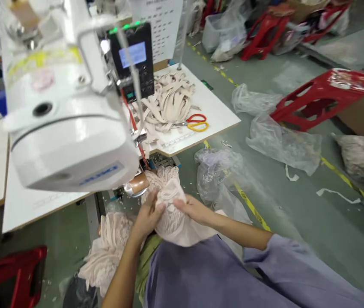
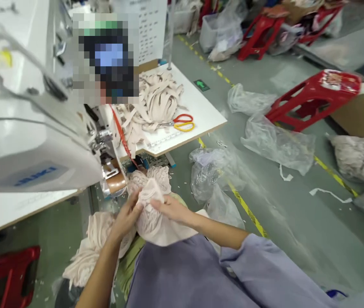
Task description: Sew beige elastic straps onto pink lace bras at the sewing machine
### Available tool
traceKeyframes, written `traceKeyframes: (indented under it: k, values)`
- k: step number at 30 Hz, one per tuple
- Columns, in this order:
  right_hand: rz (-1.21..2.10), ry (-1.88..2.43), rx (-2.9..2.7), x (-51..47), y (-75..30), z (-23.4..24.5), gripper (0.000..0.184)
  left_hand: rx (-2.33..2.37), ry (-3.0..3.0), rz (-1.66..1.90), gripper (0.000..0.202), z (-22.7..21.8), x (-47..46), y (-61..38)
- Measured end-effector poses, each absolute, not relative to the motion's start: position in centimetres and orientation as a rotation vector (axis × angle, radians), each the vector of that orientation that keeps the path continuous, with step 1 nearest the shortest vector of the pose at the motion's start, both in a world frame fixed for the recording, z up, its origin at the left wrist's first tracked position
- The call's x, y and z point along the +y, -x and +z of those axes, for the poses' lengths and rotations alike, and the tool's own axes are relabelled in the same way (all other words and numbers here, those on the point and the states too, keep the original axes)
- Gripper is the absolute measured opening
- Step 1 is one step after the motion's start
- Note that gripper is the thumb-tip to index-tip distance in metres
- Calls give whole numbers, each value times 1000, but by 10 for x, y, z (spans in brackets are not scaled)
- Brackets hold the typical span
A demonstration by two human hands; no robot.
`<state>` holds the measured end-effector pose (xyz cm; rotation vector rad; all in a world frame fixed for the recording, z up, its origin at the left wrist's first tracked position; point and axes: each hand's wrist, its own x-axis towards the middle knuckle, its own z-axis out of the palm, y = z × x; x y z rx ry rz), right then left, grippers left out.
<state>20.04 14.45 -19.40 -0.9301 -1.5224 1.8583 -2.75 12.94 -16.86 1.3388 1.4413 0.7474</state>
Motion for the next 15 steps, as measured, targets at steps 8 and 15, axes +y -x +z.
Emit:
traceKeyframes:
  k: [8, 15]
  values:
    - [929, 1255, -2038, 317, -189, -165, 34, 1267, -838, 603, 42, -166, 107, 12]
    - [470, 1330, -2279, 451, -106, -140, 29, 1271, -932, 590, 53, -151, 96, -7]
